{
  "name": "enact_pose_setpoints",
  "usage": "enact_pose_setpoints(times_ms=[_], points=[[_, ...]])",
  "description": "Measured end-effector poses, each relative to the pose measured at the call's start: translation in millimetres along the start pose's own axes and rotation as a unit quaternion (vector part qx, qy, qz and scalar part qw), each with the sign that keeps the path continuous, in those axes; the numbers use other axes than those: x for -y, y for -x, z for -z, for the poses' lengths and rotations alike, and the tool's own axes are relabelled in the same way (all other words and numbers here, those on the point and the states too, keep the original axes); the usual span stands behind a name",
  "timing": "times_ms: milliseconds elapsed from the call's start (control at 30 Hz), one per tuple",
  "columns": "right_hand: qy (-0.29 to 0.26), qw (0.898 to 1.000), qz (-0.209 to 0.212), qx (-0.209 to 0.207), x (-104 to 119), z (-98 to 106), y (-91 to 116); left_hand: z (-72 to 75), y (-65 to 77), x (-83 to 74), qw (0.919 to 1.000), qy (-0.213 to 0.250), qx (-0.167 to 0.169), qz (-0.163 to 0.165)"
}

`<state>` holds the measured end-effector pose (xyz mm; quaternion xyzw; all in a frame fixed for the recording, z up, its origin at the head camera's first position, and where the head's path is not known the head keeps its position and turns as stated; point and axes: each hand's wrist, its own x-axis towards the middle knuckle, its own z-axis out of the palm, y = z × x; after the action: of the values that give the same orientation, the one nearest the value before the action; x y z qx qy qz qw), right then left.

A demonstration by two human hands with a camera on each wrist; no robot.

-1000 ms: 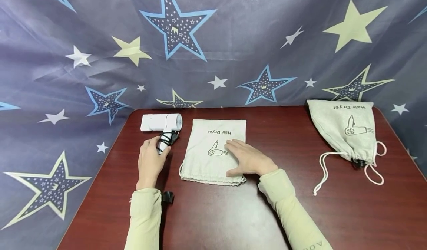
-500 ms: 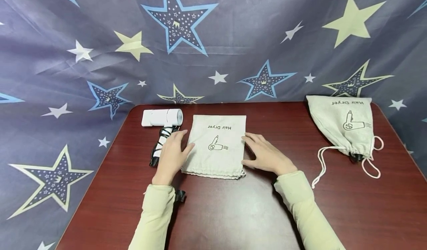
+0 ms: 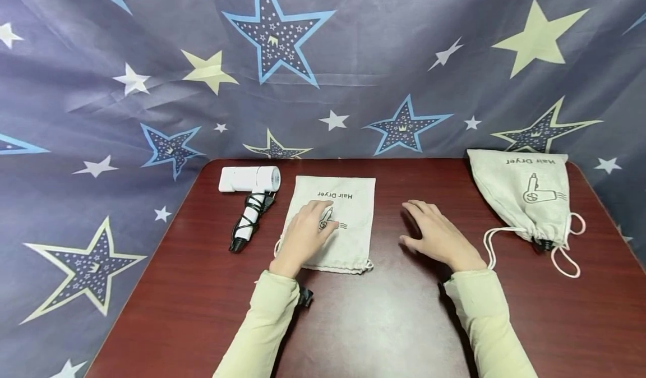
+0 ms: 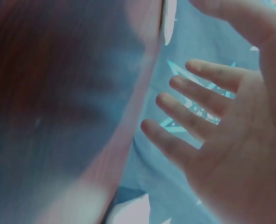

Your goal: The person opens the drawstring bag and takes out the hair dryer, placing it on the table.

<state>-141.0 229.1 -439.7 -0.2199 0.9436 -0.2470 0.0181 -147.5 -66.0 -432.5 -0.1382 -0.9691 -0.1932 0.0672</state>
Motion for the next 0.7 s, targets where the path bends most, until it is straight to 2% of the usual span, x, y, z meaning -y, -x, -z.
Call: enact_pose_setpoints(times_ms=[233, 500, 600, 700], points=[[0.002, 1.0, -0.013, -0.014, -10.8, 6.9, 7.1, -10.9, -5.6, -20.8, 0.9994, -0.015, 0.028, -0.016], [0.005, 1.0, -0.024, -0.018, -20.4, 15.8, 18.7, -20.9, -4.7, -22.3, 0.9906, -0.05, 0.127, 0.005], [0.006, 0.999, -0.026, -0.023, -24.1, 19.7, 25.3, -24.4, -2.4, -20.2, 0.9886, -0.058, 0.138, 0.013], [0.007, 0.999, -0.027, -0.032, -28.3, 23.5, 31.8, -25.4, -1.2, -17.2, 0.99, -0.055, 0.129, 0.016]])
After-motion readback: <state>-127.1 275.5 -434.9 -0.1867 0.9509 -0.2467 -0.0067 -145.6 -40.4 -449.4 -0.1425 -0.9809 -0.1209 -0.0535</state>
